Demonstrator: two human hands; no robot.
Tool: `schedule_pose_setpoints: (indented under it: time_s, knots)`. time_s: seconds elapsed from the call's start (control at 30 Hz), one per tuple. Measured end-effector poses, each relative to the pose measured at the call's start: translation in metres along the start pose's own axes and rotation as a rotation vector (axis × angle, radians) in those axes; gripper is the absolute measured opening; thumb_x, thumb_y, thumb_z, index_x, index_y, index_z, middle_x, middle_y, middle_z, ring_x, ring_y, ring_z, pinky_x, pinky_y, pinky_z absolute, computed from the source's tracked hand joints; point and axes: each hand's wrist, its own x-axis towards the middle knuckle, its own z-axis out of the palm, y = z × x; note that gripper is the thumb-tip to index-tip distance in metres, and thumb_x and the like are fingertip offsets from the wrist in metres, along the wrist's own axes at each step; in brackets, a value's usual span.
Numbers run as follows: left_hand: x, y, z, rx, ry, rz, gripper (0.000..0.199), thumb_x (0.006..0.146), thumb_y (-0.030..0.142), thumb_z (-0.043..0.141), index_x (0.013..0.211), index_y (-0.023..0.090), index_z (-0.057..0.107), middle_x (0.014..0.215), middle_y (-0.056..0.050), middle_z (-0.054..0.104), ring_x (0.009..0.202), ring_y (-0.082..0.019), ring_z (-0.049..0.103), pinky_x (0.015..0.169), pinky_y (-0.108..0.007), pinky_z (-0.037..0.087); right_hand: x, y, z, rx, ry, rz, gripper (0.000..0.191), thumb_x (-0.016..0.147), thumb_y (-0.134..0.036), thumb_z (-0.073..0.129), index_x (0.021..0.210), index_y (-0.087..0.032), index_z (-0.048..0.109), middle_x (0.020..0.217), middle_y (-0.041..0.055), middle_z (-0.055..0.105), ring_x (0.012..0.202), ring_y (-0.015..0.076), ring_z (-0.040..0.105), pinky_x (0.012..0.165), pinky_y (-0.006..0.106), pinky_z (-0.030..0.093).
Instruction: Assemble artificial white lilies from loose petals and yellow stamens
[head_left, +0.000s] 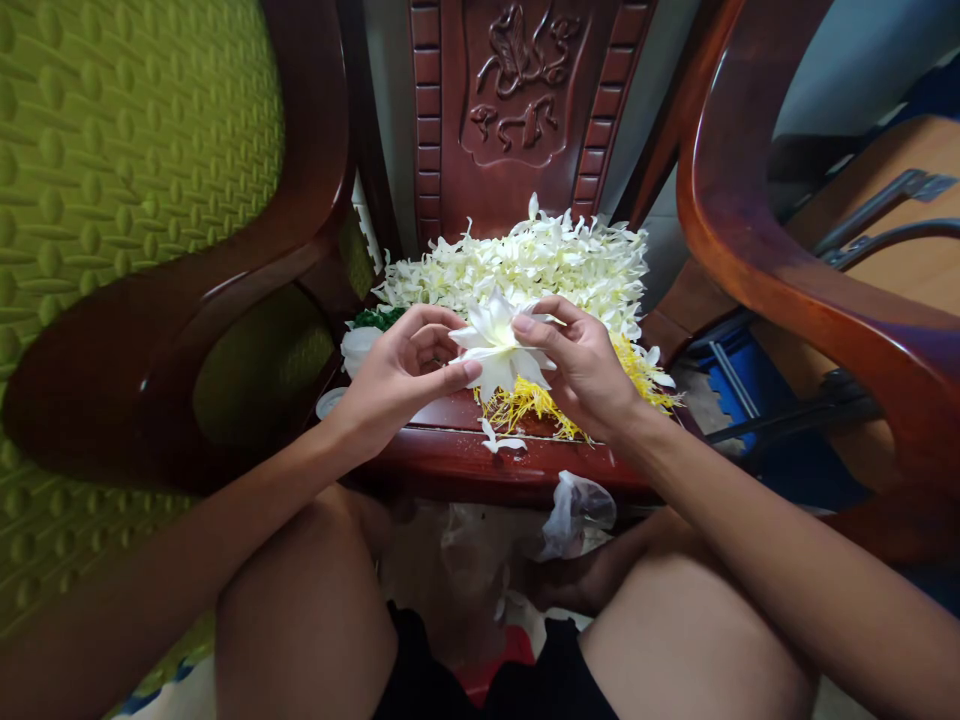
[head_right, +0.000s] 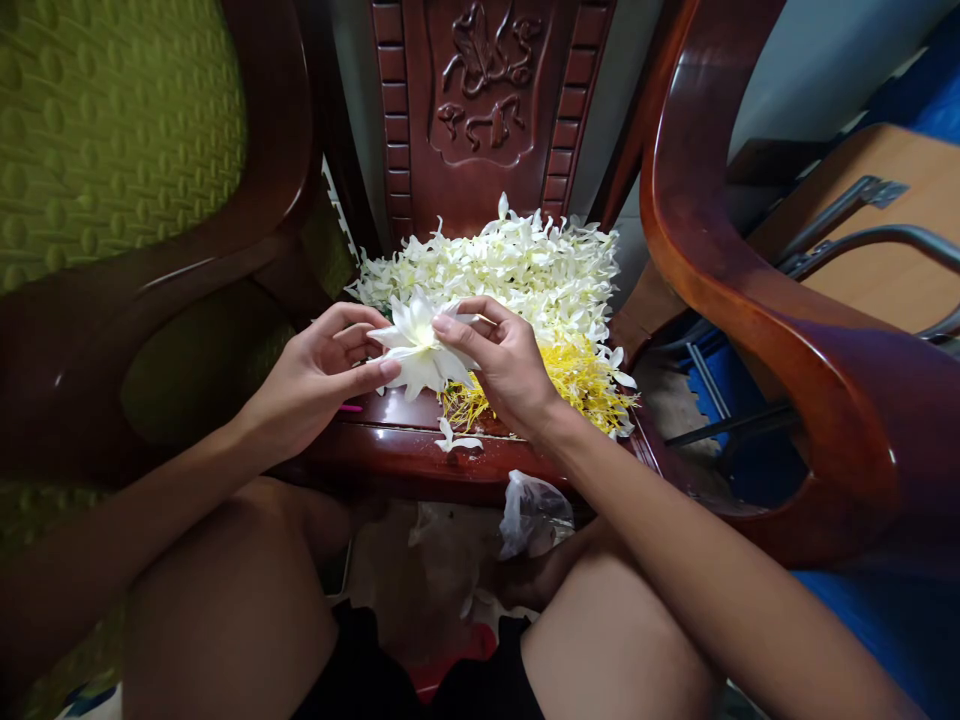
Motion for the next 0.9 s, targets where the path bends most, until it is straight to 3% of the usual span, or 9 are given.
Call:
schedule_pose_setpoints:
  time_s: [0.37, 0.53, 0.67, 0.77, 0.9]
  knots:
    - [0.001, -0.002, 0.000, -0.017, 0.035, 0.034, 0.031, 0.072, 0.024, 0.086, 0.091, 0.019, 0.063, 0.082, 0.001, 0.066, 0.072, -0.009, 0.059, 0.060, -0.016, 0.048, -0.002, -0.001, 0.000, 0.006, -0.031, 0.004, 0.034, 0.063, -0.031, 0.087, 0.078, -0.023, 0.058, 0.067, -0.0053, 0.059, 0.060, 0.0093, 0.052, 0.060, 0.025, 0.047]
    - [0.005, -0.001, -0.006, -0.070, 0.096, -0.005, 0.028, 0.087, 0.047, 0.068, 0.094, 0.019, 0.067, 0.089, -0.003, 0.065, 0.075, -0.012, 0.059, 0.062, -0.020, 0.047, -0.003, -0.006, 0.001, -0.005, 0.011, -0.007, 0.030, 0.067, -0.033, 0.082, 0.084, -0.026, 0.058, 0.073, -0.0046, 0.059, 0.060, 0.0103, 0.052, 0.059, 0.026, 0.047]
    - [0.008, -0.002, -0.009, 0.137, -0.003, 0.036, 0.023, 0.079, 0.035, 0.076, 0.095, 0.019, 0.070, 0.097, -0.004, 0.068, 0.086, -0.015, 0.061, 0.072, -0.022, 0.048, -0.001, -0.007, 0.005, -0.019, -0.022, -0.020, 0.035, 0.071, -0.035, 0.078, 0.101, -0.029, 0.060, 0.076, -0.0047, 0.061, 0.060, 0.0109, 0.054, 0.058, 0.026, 0.049]
    - [0.008, 0.000, -0.007, 0.284, -0.088, 0.051, 0.018, 0.074, 0.032, 0.077, 0.082, 0.017, 0.071, 0.090, -0.006, 0.070, 0.085, -0.020, 0.061, 0.074, -0.027, 0.050, -0.001, -0.006, 0.011, -0.032, -0.059, -0.020, 0.040, 0.072, -0.037, 0.078, 0.107, -0.030, 0.059, 0.079, -0.0042, 0.063, 0.063, 0.0119, 0.057, 0.060, 0.026, 0.050]
    - [0.006, 0.005, -0.011, 0.406, -0.012, 0.115, 0.010, 0.068, 0.025, 0.073, 0.065, 0.017, 0.067, 0.070, -0.003, 0.066, 0.070, -0.018, 0.056, 0.065, -0.027, 0.048, 0.009, 0.001, 0.017, -0.048, -0.129, -0.008, 0.040, 0.076, -0.044, 0.076, 0.109, -0.029, 0.059, 0.085, -0.0027, 0.064, 0.066, 0.0121, 0.058, 0.062, 0.026, 0.051]
